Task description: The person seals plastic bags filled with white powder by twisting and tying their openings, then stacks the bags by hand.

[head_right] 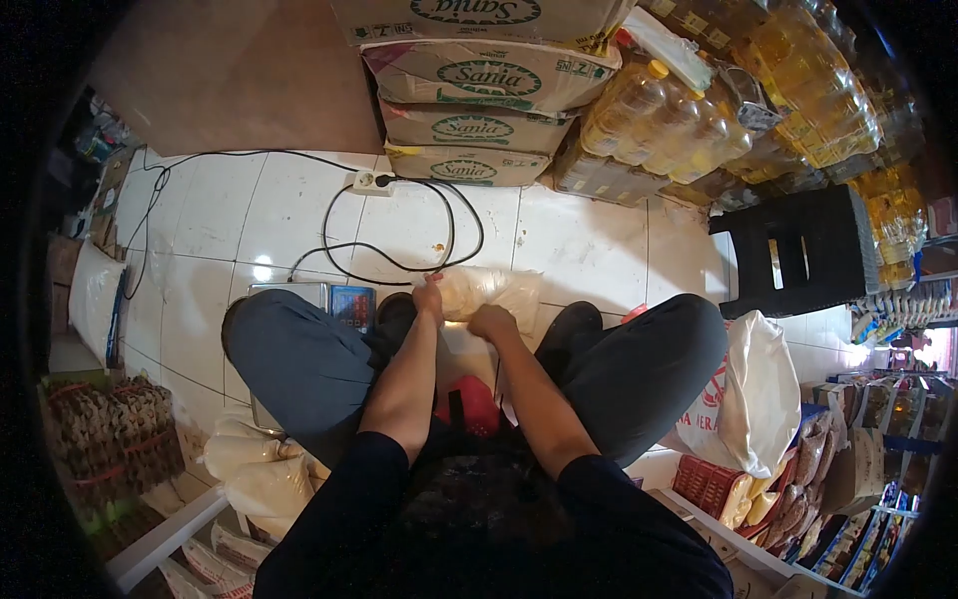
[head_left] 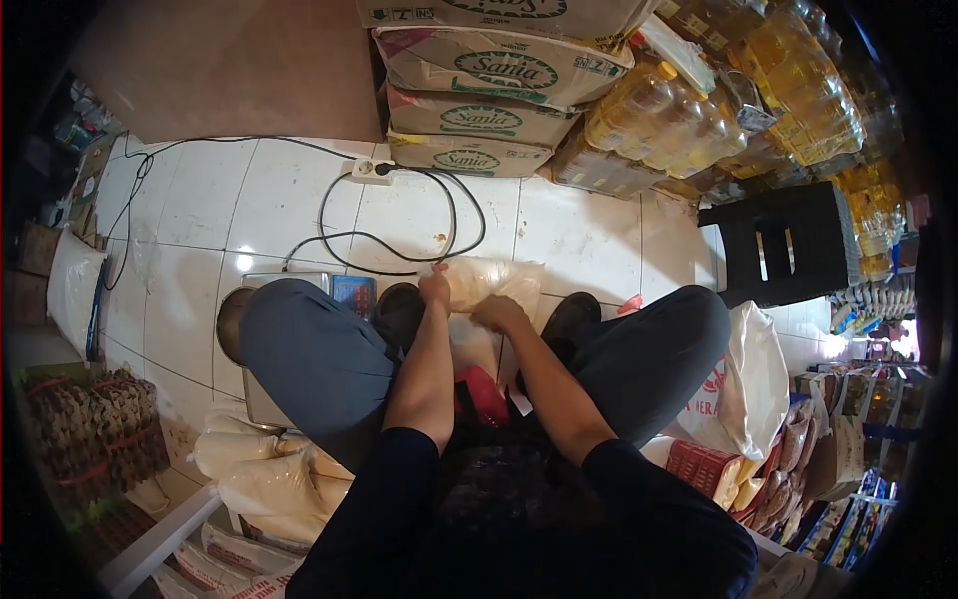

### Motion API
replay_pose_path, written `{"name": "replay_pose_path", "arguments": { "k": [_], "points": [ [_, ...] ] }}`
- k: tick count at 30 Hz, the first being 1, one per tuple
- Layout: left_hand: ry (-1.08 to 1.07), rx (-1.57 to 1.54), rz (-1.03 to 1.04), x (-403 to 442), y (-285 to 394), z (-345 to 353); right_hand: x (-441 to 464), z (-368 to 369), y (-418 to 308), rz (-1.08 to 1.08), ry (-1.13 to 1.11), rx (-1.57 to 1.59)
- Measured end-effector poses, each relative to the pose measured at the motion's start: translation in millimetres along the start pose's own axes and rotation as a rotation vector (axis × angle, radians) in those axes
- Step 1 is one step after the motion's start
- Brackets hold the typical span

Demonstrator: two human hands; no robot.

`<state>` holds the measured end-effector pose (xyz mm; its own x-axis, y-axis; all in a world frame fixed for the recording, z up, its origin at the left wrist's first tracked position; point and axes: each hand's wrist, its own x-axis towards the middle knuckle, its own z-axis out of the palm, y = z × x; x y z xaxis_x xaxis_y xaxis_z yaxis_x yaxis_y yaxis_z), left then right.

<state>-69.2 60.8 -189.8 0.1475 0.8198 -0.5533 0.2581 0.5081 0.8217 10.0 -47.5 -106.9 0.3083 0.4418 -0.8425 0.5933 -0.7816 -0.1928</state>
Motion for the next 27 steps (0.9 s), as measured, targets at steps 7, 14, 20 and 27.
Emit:
{"name": "replay_pose_path", "arguments": {
  "k": [7, 14, 20, 27],
  "points": [
    [-0.001, -0.002, 0.028, -5, 7, 0, -10, 28, -9, -0.07, 0.117, -0.01],
    [-0.009, 0.049, 0.029, 2, -1, -2, -11, 8, -31, -0.157, 0.171, 0.02],
    [-0.014, 0.011, 0.058, 5, -10, -1, -21, 25, -24, -0.288, 0.144, 0.149],
    [-0.024, 0.082, 0.024, -6, 6, -7, 21, 28, -28, -0.534, 0.35, 0.064]
  ]
}}
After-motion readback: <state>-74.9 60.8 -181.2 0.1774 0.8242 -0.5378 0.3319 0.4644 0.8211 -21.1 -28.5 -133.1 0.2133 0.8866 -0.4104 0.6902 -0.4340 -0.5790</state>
